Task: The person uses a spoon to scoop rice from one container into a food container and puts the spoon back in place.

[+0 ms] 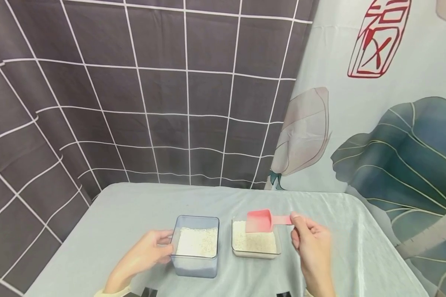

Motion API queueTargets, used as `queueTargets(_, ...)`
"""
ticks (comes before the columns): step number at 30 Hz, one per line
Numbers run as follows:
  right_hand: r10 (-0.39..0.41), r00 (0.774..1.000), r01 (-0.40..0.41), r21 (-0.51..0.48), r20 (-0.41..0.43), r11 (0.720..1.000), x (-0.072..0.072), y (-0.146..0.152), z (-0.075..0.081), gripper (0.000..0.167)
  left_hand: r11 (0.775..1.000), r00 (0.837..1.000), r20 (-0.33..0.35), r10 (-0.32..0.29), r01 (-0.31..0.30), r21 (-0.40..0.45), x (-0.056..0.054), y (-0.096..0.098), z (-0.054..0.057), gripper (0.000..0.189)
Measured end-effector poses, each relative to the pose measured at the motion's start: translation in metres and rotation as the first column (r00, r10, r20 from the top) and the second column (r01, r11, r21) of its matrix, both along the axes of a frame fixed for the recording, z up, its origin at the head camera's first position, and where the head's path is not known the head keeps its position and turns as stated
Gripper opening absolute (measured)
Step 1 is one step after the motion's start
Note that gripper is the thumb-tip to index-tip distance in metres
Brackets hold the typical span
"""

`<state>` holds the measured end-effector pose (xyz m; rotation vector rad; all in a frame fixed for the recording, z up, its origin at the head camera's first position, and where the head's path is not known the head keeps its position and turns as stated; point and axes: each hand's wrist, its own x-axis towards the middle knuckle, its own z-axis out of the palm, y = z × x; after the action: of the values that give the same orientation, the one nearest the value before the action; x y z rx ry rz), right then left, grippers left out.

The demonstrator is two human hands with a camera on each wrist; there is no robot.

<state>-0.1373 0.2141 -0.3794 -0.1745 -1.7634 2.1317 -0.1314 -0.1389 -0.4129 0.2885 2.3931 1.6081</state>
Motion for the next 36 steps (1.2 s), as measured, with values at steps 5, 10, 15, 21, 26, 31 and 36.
queueTargets(5, 0.116, 0.993, -0.116, -0.036, -0.018, 0.993, 0.005, -0.026, 0.001, 0.041, 1.0, 1.0, -0.003, -0.001, 0.001, -0.002, 0.0, -0.001, 0.0, 0.058)
queueTargets(10, 0.277, 0.956, -0.288, -0.133, -0.093, 0.948, 0.007, -0.049, -0.005, 0.044, 1.0, 1.0, -0.007, 0.0, 0.0, -0.008, -0.002, 0.0, 0.0, 0.058)
queueTargets(15, 0.284, 0.958, -0.287, -0.113, -0.043, 0.951, 0.008, -0.071, -0.012, 0.044, 1.0, 1.0, -0.004, 0.001, -0.001, 0.003, -0.002, 0.0, 0.001, 0.058)
queueTargets(21, 0.17, 0.983, -0.178, 0.141, 0.064, 0.974, 0.018, -0.101, -0.019, 0.038, 1.0, 1.0, -0.01, 0.005, -0.005, -0.002, 0.0, 0.0, 0.001, 0.058)
queueTargets(26, 0.199, 0.979, -0.202, 0.256, 0.037, 0.945, 0.024, -0.12, -0.03, 0.034, 1.0, 1.0, 0.004, 0.007, -0.007, -0.001, 0.0, 0.002, 0.002, 0.058)
queueTargets(31, 0.255, 0.966, -0.258, 0.276, 0.046, 0.926, 0.023, -0.132, -0.043, 0.037, 1.0, 1.0, 0.005, 0.011, -0.011, 0.006, 0.0, 0.002, 0.001, 0.058)
queueTargets(36, 0.31, 0.942, -0.332, 0.221, 0.129, 0.917, 0.021, -0.136, -0.05, 0.04, 1.0, 1.0, 0.012, 0.011, -0.011, 0.01, 0.0, 0.002, 0.001, 0.058)
